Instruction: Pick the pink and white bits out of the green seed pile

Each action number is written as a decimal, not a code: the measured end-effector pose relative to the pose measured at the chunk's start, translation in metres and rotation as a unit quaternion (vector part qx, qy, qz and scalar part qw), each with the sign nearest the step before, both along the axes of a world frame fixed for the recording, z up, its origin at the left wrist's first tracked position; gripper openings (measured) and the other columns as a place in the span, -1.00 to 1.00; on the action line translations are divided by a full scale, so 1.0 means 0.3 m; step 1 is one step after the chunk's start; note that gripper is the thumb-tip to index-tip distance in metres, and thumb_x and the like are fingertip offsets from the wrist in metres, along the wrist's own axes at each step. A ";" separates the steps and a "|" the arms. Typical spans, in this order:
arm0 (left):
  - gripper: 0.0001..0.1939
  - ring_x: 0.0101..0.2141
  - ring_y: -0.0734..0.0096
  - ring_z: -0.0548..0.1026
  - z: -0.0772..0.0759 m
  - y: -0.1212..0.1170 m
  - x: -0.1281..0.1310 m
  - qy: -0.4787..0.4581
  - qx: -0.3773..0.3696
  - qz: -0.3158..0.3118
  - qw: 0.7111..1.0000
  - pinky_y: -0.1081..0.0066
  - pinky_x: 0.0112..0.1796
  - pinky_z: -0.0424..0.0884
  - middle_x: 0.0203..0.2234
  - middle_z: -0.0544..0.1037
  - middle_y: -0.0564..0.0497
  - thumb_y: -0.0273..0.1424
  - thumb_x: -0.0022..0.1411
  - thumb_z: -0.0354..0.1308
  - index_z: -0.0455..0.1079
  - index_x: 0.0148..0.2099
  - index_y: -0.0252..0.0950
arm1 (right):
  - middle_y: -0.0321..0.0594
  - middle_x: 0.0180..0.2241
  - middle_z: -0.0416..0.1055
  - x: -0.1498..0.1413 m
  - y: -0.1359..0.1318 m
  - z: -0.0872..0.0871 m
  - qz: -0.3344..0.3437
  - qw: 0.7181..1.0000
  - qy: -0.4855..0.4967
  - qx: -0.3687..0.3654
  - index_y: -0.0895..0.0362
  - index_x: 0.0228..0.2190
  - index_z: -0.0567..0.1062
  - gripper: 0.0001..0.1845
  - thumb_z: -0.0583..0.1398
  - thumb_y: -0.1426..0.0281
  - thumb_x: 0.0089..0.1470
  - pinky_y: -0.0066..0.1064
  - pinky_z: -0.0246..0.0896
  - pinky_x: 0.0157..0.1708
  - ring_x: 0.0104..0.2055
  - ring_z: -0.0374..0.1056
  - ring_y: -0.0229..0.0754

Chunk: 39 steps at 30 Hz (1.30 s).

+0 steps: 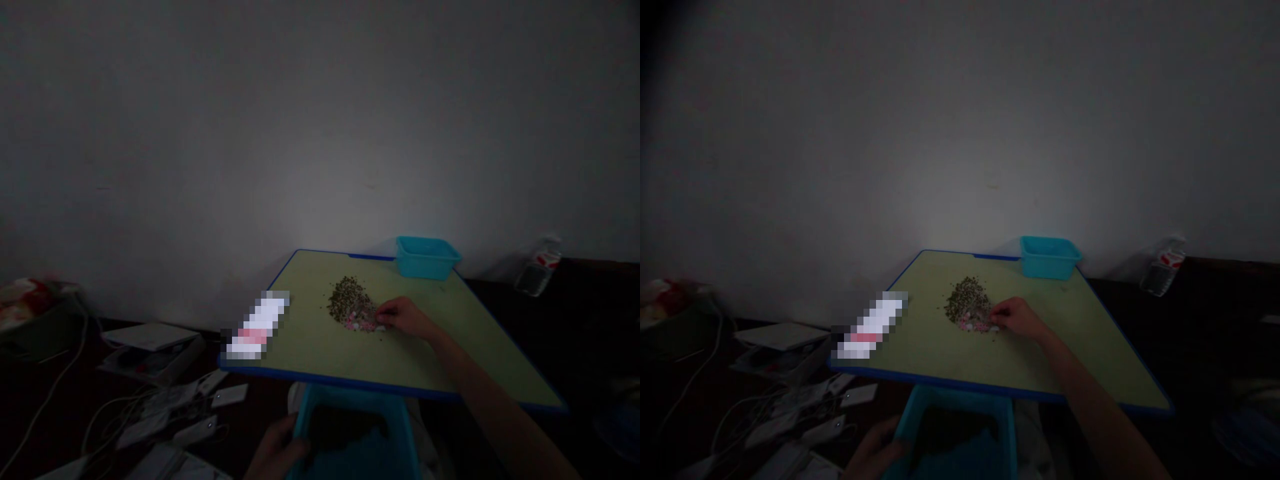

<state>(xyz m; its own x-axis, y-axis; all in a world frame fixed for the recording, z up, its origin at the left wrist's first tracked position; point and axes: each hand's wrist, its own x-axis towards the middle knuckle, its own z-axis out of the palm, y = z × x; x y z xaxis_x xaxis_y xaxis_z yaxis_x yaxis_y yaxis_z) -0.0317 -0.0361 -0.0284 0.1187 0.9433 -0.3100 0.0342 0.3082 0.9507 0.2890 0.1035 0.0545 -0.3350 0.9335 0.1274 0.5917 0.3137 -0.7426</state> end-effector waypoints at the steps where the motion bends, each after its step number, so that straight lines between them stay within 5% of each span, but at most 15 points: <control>1: -0.68 -0.34 0.13 0.48 -0.001 -0.001 -0.001 0.002 -0.003 0.005 1.000 0.31 -0.34 0.39 -0.38 0.59 -0.08 -0.36 -0.14 0.17 0.49 -0.26 -0.34 | -0.27 -0.61 0.40 0.000 0.000 0.000 0.005 1.000 -0.006 0.001 0.19 -0.47 0.53 -0.75 0.15 0.28 -0.08 -0.50 0.09 -0.54 -0.56 0.24 -0.29; 8: -0.68 -0.33 0.10 0.47 0.000 -0.003 -0.002 0.003 -0.008 -0.002 1.000 0.27 -0.32 0.38 -0.38 0.59 -0.09 -0.34 -0.13 0.18 0.50 -0.26 -0.33 | -0.25 -0.55 0.43 0.006 0.006 -0.007 0.000 1.000 -0.014 0.013 0.18 -0.45 0.54 -0.75 0.15 0.28 -0.07 -0.50 0.12 -0.50 -0.52 0.27 -0.28; 16: -0.72 -0.33 0.12 0.48 0.087 -0.015 0.014 -0.003 -0.022 0.008 1.000 0.28 -0.29 0.39 -0.45 0.60 -0.05 -0.37 -0.16 0.19 0.50 -0.31 -0.32 | -0.27 -0.61 0.39 0.002 0.003 0.002 -0.003 1.000 -0.012 0.012 0.20 -0.48 0.53 -0.76 0.15 0.30 -0.07 -0.51 0.09 -0.51 -0.55 0.24 -0.30; 24: -0.68 -0.24 0.03 0.46 0.039 -0.009 0.006 0.017 -0.010 0.026 0.999 0.24 -0.26 0.38 -0.33 0.59 -0.12 -0.33 -0.16 0.19 0.50 -0.28 -0.33 | -0.29 -0.62 0.37 0.007 0.006 -0.003 0.003 1.000 -0.016 0.012 0.19 -0.47 0.53 -0.75 0.14 0.28 -0.06 -0.52 0.05 -0.56 -0.58 0.20 -0.32; 39: -0.69 -0.31 0.09 0.48 0.070 -0.015 0.022 -0.009 -0.027 0.032 0.999 0.27 -0.30 0.39 -0.39 0.59 -0.11 -0.35 -0.17 0.19 0.49 -0.29 -0.35 | -0.28 -0.61 0.38 -0.006 -0.011 0.012 0.018 1.000 0.007 -0.013 0.20 -0.45 0.55 -0.73 0.17 0.25 -0.09 -0.53 0.05 -0.56 -0.58 0.19 -0.33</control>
<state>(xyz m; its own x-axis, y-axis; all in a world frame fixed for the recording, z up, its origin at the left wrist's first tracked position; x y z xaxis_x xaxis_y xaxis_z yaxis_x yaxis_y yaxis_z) -0.0251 -0.0406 -0.0075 0.0650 0.9314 -0.3581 -0.0048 0.3592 0.9333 0.2873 0.1003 0.0580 -0.3669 0.9240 0.1073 0.5698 0.3144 -0.7593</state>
